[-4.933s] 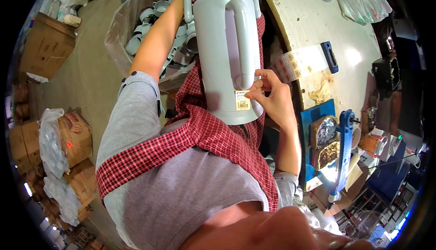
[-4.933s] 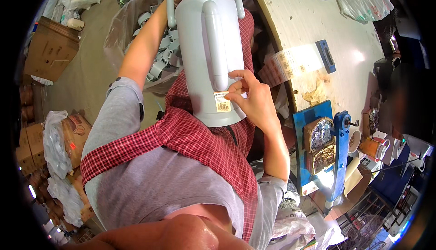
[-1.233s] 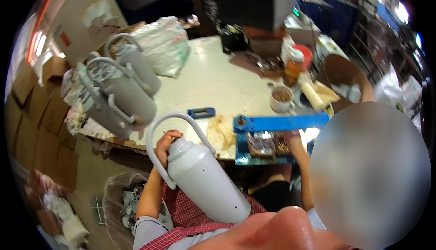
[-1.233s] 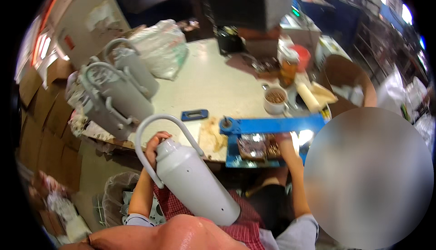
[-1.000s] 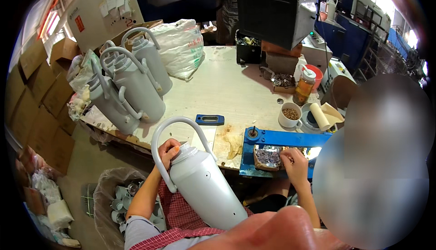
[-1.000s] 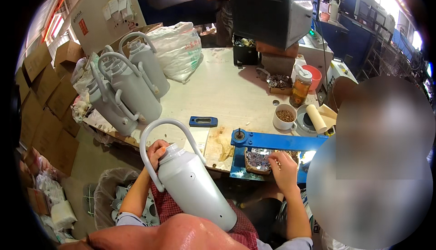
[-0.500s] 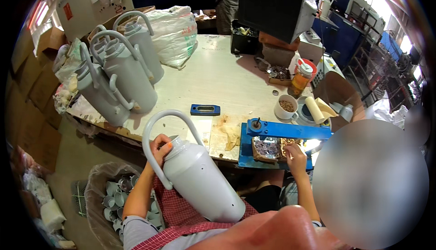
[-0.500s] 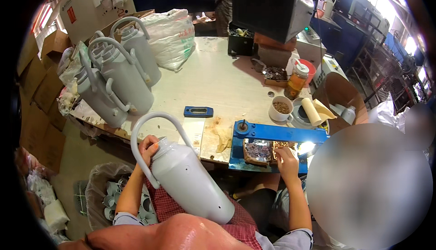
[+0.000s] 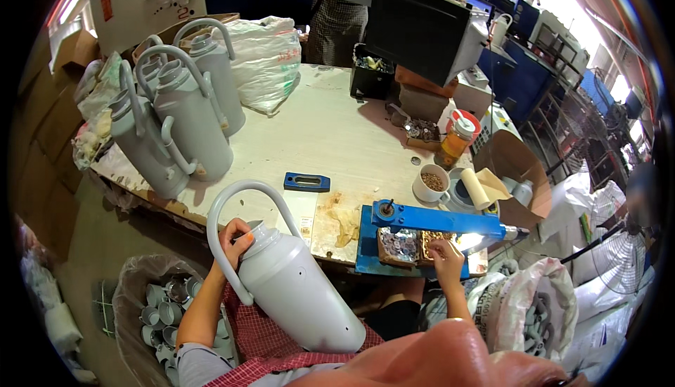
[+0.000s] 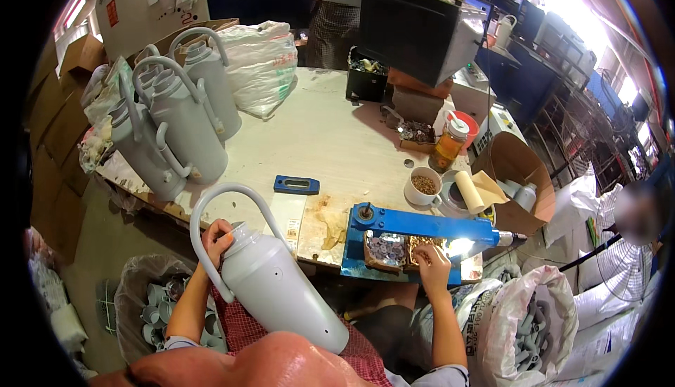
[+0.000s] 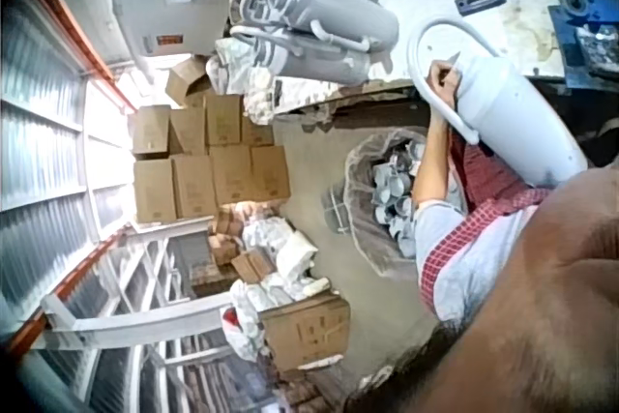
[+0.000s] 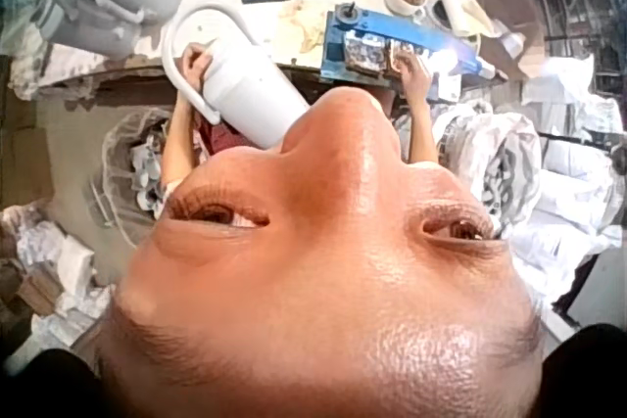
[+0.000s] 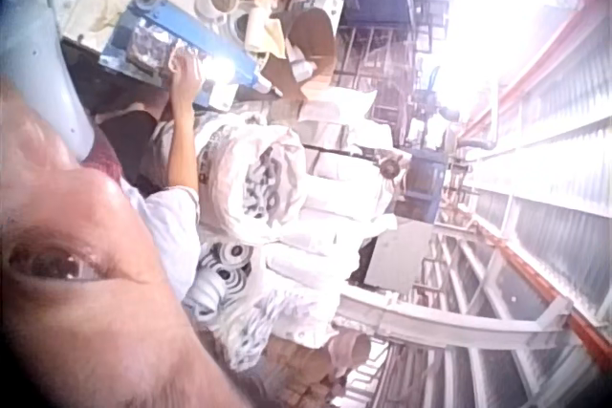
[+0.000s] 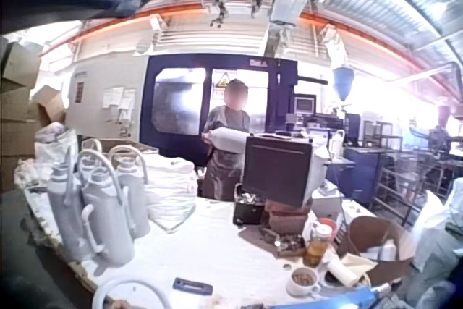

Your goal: The person assembles white plastic water containers by hand. They pick up a container body, insert a handle, and secure it with a small metal fastener using a blue manual press tool. The person repeats this process for multiple containers, placing the finished units on a nearby table.

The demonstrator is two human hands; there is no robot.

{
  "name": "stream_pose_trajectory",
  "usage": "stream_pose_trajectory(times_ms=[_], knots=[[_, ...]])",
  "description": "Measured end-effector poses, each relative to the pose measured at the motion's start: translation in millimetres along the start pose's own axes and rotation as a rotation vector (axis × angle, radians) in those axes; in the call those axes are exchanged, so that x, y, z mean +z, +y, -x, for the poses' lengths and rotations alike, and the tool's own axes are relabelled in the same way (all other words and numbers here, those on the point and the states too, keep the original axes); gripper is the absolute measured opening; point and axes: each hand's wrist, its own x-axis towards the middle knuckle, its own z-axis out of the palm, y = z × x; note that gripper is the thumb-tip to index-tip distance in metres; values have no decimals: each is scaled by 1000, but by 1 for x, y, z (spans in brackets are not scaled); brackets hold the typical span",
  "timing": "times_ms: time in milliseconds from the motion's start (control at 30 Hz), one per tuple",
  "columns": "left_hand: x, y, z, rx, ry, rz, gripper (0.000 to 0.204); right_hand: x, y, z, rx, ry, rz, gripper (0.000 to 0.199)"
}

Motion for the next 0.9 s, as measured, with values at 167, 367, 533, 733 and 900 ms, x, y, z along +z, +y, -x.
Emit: stream_pose_trajectory(times_ms=[167,367,533,733,900], knots=[[6,10,1,-50,-23,-3,26,-1,-105,-57,-335,-80,-185,18],[4,11,5,-14,-10,3,26,20,-132,-123,-438,-263,-129,11],[-6,12,9,-3,27,-48,26,20,-128,-140,-324,-468,-132,9],[-16,35,-4,-16,-162,-402,31,16,-140,-143,-150,-528,-99,13],[-31,26,-19,-19,-360,-511,43,37,-114,-141,-334,-487,-2,22]])
